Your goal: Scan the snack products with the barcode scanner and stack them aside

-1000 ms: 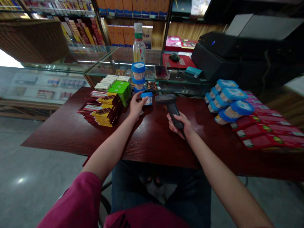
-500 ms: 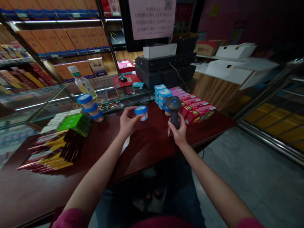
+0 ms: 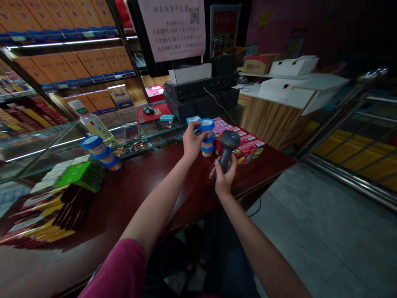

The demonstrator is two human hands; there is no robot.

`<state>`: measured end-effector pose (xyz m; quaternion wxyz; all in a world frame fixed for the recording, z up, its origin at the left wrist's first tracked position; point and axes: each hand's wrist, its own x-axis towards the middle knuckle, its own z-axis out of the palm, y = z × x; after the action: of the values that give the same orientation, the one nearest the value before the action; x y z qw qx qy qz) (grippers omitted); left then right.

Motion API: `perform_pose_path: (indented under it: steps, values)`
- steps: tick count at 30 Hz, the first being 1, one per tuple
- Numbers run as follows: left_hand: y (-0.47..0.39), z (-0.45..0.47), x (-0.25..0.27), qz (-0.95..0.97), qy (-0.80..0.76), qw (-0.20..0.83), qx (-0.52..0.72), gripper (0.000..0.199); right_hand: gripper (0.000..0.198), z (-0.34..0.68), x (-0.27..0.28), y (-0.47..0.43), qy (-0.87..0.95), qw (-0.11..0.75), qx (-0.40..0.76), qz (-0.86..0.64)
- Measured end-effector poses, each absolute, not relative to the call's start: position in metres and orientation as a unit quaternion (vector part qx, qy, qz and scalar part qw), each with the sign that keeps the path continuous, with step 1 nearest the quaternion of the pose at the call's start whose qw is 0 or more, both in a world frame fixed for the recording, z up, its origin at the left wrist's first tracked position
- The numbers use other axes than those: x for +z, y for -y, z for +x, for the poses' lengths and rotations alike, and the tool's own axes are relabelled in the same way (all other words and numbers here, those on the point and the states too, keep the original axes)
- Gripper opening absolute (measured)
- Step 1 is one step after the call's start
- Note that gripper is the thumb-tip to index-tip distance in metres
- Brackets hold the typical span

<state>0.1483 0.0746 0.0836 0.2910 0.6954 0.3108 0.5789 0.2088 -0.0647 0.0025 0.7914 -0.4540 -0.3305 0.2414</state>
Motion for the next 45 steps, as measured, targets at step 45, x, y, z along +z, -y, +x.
perform_pose_path:
  steps: [45]
  values:
    - [-0.079,-0.196,-0.004,0.484,-0.554,0.038,0.677,0.064,0.059,0.024,0.009,-0.011,0.544,0.494,0.591,-0.331]
